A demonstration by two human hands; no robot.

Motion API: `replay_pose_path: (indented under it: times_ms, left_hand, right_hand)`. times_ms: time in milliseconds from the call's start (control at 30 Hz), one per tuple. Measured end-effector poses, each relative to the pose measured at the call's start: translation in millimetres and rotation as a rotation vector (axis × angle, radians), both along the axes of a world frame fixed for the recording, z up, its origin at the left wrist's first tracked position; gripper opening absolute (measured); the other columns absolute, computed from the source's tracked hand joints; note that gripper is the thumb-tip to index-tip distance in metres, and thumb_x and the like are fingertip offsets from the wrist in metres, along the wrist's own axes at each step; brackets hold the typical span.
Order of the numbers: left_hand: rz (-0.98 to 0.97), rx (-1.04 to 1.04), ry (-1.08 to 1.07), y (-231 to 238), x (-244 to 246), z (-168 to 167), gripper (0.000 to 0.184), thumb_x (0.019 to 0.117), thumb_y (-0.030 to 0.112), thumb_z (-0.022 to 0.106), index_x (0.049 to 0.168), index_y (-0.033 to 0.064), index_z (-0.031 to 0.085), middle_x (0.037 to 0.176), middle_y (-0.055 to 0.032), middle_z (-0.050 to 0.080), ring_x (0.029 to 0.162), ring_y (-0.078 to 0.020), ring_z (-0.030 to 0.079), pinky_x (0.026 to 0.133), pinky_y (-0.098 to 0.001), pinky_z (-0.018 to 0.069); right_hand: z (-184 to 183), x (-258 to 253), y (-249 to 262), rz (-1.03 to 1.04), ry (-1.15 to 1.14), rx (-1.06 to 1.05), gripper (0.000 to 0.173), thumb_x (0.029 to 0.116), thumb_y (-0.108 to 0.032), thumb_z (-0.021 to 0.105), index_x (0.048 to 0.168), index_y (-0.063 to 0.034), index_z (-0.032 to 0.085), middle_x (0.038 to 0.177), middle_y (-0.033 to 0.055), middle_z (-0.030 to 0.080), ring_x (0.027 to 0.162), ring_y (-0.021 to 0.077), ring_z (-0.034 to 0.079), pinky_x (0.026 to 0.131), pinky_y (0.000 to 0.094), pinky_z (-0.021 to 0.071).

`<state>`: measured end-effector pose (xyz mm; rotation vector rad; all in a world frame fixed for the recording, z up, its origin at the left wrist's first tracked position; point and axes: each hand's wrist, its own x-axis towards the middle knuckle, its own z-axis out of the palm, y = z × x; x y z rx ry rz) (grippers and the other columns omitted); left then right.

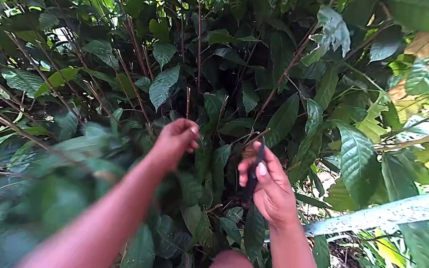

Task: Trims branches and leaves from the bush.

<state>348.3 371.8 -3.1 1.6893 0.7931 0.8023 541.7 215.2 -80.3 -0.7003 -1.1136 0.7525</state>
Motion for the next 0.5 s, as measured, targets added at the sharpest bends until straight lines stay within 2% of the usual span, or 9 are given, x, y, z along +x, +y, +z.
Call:
replay_pose_path:
  times_ms: [67, 133, 200, 233, 300, 400, 500]
  left_hand:
    - [-0.248, -0.109, 0.07, -25, -6, -11, 0.026, 0.1043, 0.013, 0.046, 0.122, 0.0054, 0.063, 0.108, -0.0064, 0.07, 0.073, -0.0112, 0.066, 0.065, -0.0277, 0.0573]
    - [-0.461, -0.204, 0.222, -51, -9, -26, 0.039, 0.1087, 0.029, 0.037, 0.131, 0.009, 0.062, 0.122, -0.0045, 0.067, 0.078, -0.011, 0.067, 0.067, -0.0286, 0.0578]
    - [-0.55, -0.307, 0.327, -74, -9, -40, 0.056, 0.1101, 0.045, 0.026, 0.133, 0.0082, 0.062, 0.128, -0.0057, 0.065, 0.09, -0.0148, 0.07, 0.078, -0.0344, 0.0607]
    - [-0.537, -0.353, 0.341, -82, -9, -46, 0.06, 0.1098, 0.048, 0.024, 0.128, 0.0059, 0.064, 0.125, -0.0068, 0.066, 0.096, -0.0169, 0.071, 0.085, -0.0372, 0.0601]
    - [-0.434, -0.407, 0.307, -93, -8, -57, 0.058, 0.1105, 0.044, 0.026, 0.119, 0.0022, 0.066, 0.117, -0.0089, 0.068, 0.1, -0.0195, 0.07, 0.09, -0.0398, 0.0591]
    - [-0.274, -0.437, 0.209, -103, -9, -69, 0.051, 0.1109, 0.037, 0.03, 0.121, -0.0001, 0.064, 0.121, -0.0114, 0.068, 0.101, -0.0211, 0.071, 0.09, -0.0397, 0.0597]
    - [-0.163, -0.444, 0.115, -111, -12, -77, 0.05, 0.1117, 0.033, 0.03, 0.119, -0.0018, 0.065, 0.117, -0.0108, 0.069, 0.096, -0.019, 0.071, 0.087, -0.0374, 0.0602]
  right_hand:
    - [-15, 1, -29, -0.016, 0.023, -0.06, 0.062, 0.1063, -0.034, 0.054, 0.157, -0.0065, 0.033, 0.098, 0.0022, 0.068, 0.082, 0.0118, 0.065, 0.074, 0.0278, 0.0579]
    - [-32, -3, -56, -0.04, 0.07, -0.134, 0.063, 0.1046, -0.038, 0.057, 0.156, -0.0069, 0.036, 0.095, -0.0001, 0.068, 0.08, 0.0105, 0.066, 0.073, 0.0271, 0.0582]
    - [-48, -12, -78, -0.037, 0.108, -0.184, 0.058, 0.1036, -0.039, 0.058, 0.152, -0.0112, 0.044, 0.094, -0.0017, 0.069, 0.08, 0.0091, 0.065, 0.073, 0.0262, 0.0579]
    - [-55, -17, -86, -0.025, 0.11, -0.201, 0.055, 0.1038, -0.04, 0.057, 0.151, -0.0136, 0.047, 0.095, -0.0026, 0.069, 0.08, 0.0081, 0.066, 0.073, 0.0254, 0.0579]
    - [-65, -29, -95, 0.023, 0.106, -0.236, 0.053, 0.1055, -0.039, 0.055, 0.152, -0.0127, 0.048, 0.096, -0.0027, 0.069, 0.08, 0.0068, 0.065, 0.073, 0.0249, 0.0573]
    - [-69, -44, -94, 0.117, 0.115, -0.315, 0.056, 0.1074, -0.031, 0.051, 0.154, -0.0014, 0.04, 0.095, -0.0014, 0.067, 0.078, 0.0075, 0.063, 0.07, 0.025, 0.056]
    - [-68, -53, -84, 0.215, 0.16, -0.372, 0.054, 0.1065, -0.023, 0.048, 0.154, 0.0015, 0.037, 0.092, 0.0006, 0.066, 0.075, 0.0088, 0.063, 0.067, 0.0246, 0.055]
